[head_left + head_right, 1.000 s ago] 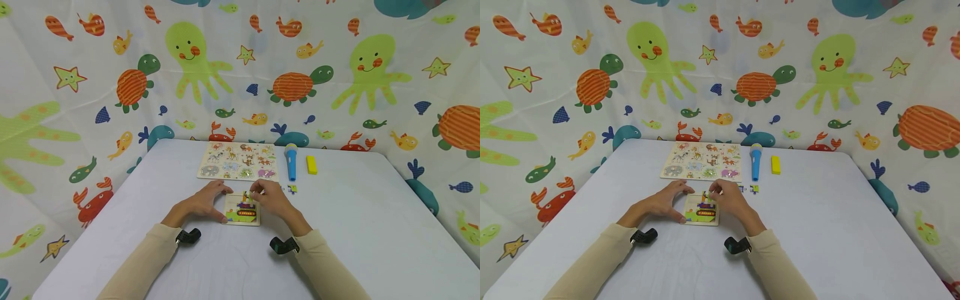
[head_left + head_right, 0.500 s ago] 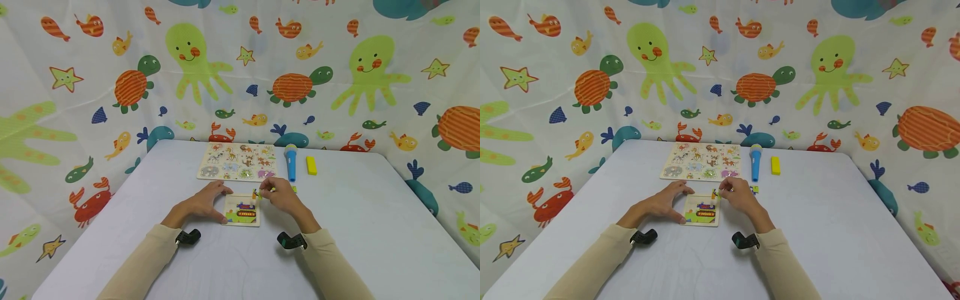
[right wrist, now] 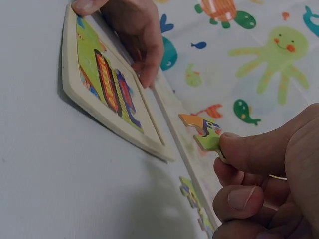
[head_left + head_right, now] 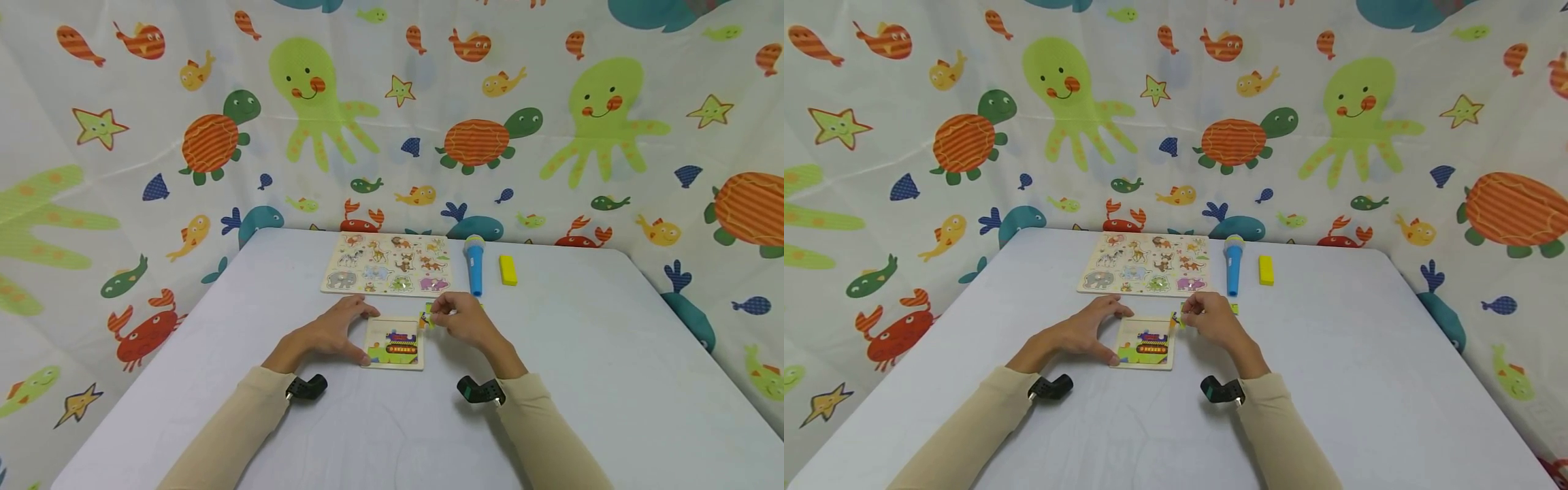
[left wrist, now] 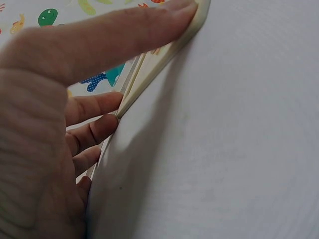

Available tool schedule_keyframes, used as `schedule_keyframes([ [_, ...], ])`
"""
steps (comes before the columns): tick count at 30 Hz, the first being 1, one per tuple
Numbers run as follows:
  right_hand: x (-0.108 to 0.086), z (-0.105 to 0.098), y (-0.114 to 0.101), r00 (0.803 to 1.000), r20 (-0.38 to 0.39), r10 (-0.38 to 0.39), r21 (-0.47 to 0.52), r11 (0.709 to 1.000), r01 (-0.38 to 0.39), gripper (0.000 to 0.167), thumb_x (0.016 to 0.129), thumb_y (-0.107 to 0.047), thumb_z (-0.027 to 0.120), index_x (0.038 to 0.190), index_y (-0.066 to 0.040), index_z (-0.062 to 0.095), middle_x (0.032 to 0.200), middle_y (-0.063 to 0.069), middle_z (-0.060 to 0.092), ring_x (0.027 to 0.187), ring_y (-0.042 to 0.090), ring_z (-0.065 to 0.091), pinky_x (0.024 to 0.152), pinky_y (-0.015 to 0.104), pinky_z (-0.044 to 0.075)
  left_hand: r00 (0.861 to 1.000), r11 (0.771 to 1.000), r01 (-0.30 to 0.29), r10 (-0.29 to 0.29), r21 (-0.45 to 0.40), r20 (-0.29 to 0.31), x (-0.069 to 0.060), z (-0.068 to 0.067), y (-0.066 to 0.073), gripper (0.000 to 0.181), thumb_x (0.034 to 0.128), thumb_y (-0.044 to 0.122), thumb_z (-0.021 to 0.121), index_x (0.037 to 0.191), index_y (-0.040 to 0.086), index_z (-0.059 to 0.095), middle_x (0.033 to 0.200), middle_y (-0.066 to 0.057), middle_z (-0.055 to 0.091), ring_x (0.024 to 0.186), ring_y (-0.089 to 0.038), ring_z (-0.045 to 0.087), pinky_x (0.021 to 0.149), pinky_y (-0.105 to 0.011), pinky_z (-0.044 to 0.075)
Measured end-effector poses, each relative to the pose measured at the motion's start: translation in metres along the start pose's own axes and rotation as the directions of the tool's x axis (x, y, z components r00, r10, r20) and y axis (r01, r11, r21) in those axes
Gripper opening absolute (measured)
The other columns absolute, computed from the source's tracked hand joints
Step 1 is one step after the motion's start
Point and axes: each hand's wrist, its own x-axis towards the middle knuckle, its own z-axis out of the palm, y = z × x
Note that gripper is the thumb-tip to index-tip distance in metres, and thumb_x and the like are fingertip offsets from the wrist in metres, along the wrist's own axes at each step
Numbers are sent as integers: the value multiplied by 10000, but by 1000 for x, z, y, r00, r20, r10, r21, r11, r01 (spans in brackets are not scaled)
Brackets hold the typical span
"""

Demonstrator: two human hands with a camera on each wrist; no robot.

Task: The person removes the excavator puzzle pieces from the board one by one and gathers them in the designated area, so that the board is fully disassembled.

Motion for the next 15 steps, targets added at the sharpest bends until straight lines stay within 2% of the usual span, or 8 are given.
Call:
schedule_keyframes([
  [8, 3, -3, 10, 997, -12, 79, 30, 996, -79, 73, 935, -85, 712, 990, -44, 686, 878, 85, 618, 678, 193, 525, 566, 261, 448, 1000, 1000, -4, 4, 6, -4, 1, -1, 0, 902, 623, 541, 903, 1398, 251, 543, 1432, -10, 472, 1555, -278, 135, 1239, -539, 158],
  [15, 4, -1, 16, 995, -18, 97, 29, 995, -96, 60, 921, -68, 719, 966, -40, 691, 858, 79, 610, 669, 189, 517, 570, 268, 444, 1000, 1000, -4, 4, 0, -5, -1, 0, 2, 900, 620, 535, 910, 1392, 247, 549, 1480, -38, 453, 1555, -302, 137, 1232, -570, 160],
])
